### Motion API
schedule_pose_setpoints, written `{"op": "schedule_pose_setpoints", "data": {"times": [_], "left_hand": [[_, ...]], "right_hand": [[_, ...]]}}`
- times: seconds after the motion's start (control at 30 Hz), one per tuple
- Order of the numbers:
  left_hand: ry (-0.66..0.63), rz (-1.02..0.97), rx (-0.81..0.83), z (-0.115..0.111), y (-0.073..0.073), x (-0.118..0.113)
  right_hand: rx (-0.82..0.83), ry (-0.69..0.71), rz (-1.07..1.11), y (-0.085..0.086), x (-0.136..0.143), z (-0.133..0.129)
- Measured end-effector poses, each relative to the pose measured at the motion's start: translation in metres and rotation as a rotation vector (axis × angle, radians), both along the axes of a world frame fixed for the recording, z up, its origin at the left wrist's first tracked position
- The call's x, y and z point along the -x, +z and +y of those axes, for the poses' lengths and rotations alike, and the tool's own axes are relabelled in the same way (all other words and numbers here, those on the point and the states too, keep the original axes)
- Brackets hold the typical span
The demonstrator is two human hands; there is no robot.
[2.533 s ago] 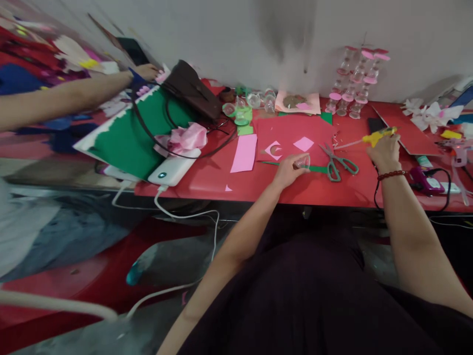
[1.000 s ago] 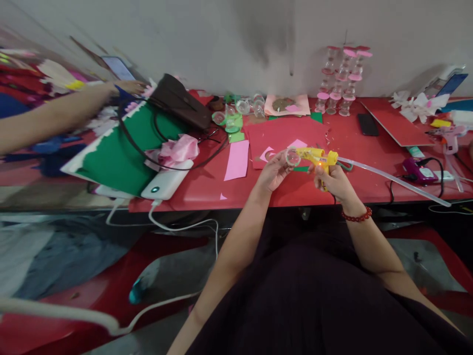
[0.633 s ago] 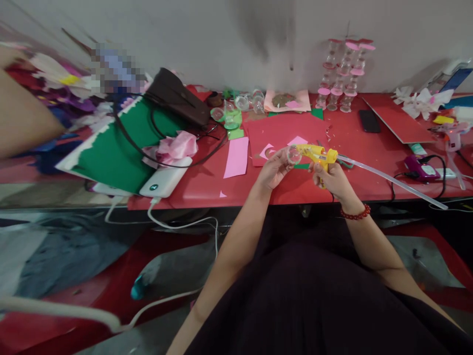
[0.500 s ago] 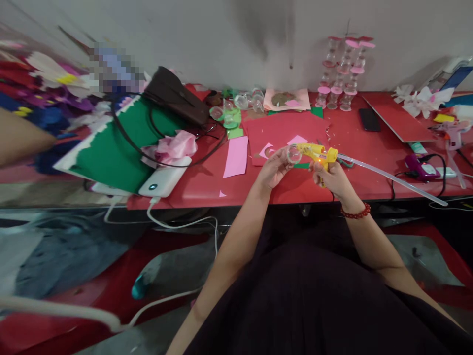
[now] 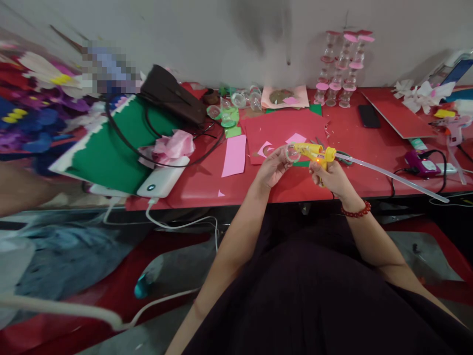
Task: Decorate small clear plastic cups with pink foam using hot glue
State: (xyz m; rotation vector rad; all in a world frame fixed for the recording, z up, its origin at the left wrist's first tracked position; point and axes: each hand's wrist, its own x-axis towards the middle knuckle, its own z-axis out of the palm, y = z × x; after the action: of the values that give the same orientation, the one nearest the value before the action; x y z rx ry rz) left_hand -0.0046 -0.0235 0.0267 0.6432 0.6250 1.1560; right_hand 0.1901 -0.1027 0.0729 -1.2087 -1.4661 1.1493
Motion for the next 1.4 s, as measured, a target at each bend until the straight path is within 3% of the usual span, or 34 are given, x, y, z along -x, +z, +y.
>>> {"op": "schedule_pose_setpoints", "data": {"times": [0.73, 1.4], "left_hand": [[-0.008, -0.017, -0.021, 0.0030, -0.0089, 0.0013], [-0.016, 0.049, 0.015, -0.0018, -0.0010, 0.0007]], "right_hand": [[-0.014, 0.015, -0.048, -0.0006, -0.0028, -0.0002], [-0.036, -0.033, -0.035, 0.0060, -0.0011, -0.0021]]}}
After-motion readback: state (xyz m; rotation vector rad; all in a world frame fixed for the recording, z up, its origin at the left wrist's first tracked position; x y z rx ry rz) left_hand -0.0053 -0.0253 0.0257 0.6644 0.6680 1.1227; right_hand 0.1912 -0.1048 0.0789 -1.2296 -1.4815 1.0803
